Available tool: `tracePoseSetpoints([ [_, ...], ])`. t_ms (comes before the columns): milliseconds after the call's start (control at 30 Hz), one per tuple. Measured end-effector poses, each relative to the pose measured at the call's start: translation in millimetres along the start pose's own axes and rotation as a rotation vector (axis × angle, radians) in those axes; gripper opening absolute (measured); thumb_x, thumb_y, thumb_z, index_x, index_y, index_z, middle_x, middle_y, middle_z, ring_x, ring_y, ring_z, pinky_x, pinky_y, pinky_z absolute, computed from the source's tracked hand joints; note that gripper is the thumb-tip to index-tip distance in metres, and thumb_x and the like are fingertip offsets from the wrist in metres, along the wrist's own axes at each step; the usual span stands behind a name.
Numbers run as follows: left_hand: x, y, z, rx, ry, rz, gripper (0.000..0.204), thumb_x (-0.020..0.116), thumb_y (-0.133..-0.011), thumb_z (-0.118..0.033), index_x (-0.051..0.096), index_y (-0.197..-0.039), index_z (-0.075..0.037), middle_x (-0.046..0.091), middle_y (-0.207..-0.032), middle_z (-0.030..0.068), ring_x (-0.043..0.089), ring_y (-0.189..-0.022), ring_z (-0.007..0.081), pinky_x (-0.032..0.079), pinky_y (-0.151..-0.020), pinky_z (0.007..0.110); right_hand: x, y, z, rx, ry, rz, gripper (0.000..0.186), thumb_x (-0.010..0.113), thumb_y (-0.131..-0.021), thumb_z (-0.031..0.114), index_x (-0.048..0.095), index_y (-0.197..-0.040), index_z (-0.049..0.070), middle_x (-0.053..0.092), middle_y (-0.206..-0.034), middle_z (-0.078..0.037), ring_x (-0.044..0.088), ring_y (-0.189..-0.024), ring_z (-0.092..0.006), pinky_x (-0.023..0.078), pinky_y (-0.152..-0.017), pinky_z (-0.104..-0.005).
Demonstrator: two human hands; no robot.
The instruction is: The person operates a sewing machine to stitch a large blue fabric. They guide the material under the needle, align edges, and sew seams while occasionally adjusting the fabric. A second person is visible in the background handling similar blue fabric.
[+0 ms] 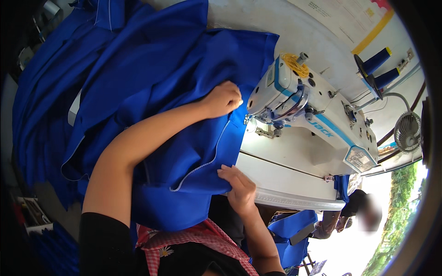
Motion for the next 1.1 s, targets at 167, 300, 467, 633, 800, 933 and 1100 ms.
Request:
tracePoseSetpoints([
  [167,3,48,-111,-0.169,-0.213,0.309,0.022,0.066,-0.083,-0.020,0.064,-0.097,-0.003,0.065,-0.097,0.0117,0.059,-0.098,0.0291,0.045,-0.092,0.039,5,18,3,-0.108,0.135,-0.088,0.031,0.057,-0.066,-0.012,0.068,-0.092,0.002,0.071,-0.099,-0.011,0.067,-0.102,-0.0262,0.051,-0.094,-0.0424],
  [300,8,66,-126,-0.164,-0.288,0.319,0.049,0.065,-0.084,-0.028,0.053,-0.125,-0.004,0.053,-0.127,0.0105,0.049,-0.115,0.0268,0.037,-0.100,0.041,4,25,2,-0.048,0.139,-0.146,0.027,0.060,-0.067,-0.012,0.066,-0.089,0.002,0.071,-0.096,-0.010,0.067,-0.101,-0.0272,0.051,-0.094,-0.0431],
  [467,8,57,-114,-0.143,-0.342,0.348,0.056,0.064,-0.084,-0.037,0.052,-0.130,-0.007,0.051,-0.130,0.0086,0.048,-0.116,0.0262,0.034,-0.102,0.046,1,12,-4,0.060,0.060,-0.139,0.027,0.064,-0.066,-0.011,0.063,-0.089,0.002,0.071,-0.095,-0.011,0.067,-0.099,-0.0302,0.052,-0.091,-0.0430],
  [633,9,47,-92,-0.051,-0.335,0.299,0.047,0.065,-0.084,-0.032,0.057,-0.124,-0.008,0.057,-0.123,0.0110,0.051,-0.117,0.0276,0.034,-0.106,0.050,-1,-2,-11,0.053,0.042,-0.114,0.025,0.065,-0.066,-0.010,0.065,-0.087,0.002,0.068,-0.096,-0.012,0.065,-0.100,-0.0298,0.052,-0.088,-0.0394],
  [800,11,58,-99,0.078,-0.225,0.301,0.044,0.068,-0.079,-0.021,0.058,-0.118,-0.002,0.059,-0.120,0.0145,0.056,-0.110,0.0290,0.041,-0.103,0.042,-4,6,-8,0.070,0.287,-0.100,0.022,0.069,-0.068,-0.004,0.066,-0.088,0.003,0.065,-0.095,-0.008,0.063,-0.094,-0.0253,0.049,-0.091,-0.0399],
  [933,-1,77,-130,-0.017,-0.250,0.453,0.054,0.065,-0.084,-0.027,0.051,-0.132,-0.004,0.049,-0.138,0.0131,0.047,-0.127,0.0284,0.034,-0.108,0.043,-9,15,-5,-0.010,0.261,-0.129,0.019,0.070,-0.071,0.000,0.066,-0.090,0.004,0.065,-0.095,-0.007,0.062,-0.092,-0.0255,0.048,-0.091,-0.0453],
  [1100,-5,66,-117,-0.026,-0.274,0.526,0.060,0.065,-0.084,-0.031,0.047,-0.136,-0.008,0.044,-0.144,0.0108,0.040,-0.133,0.0277,0.030,-0.111,0.048,-10,2,-12,-0.039,0.284,-0.095,0.015,0.067,-0.076,0.002,0.065,-0.090,0.005,0.065,-0.096,-0.006,0.062,-0.092,-0.0250,0.047,-0.093,-0.0458],
])
Point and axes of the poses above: each hand's wrist, its own y-axis away from the middle knuckle, its own x-axis out of the palm, z = x × y, the point moved 3 cm from there along -y, towards the middle knuckle
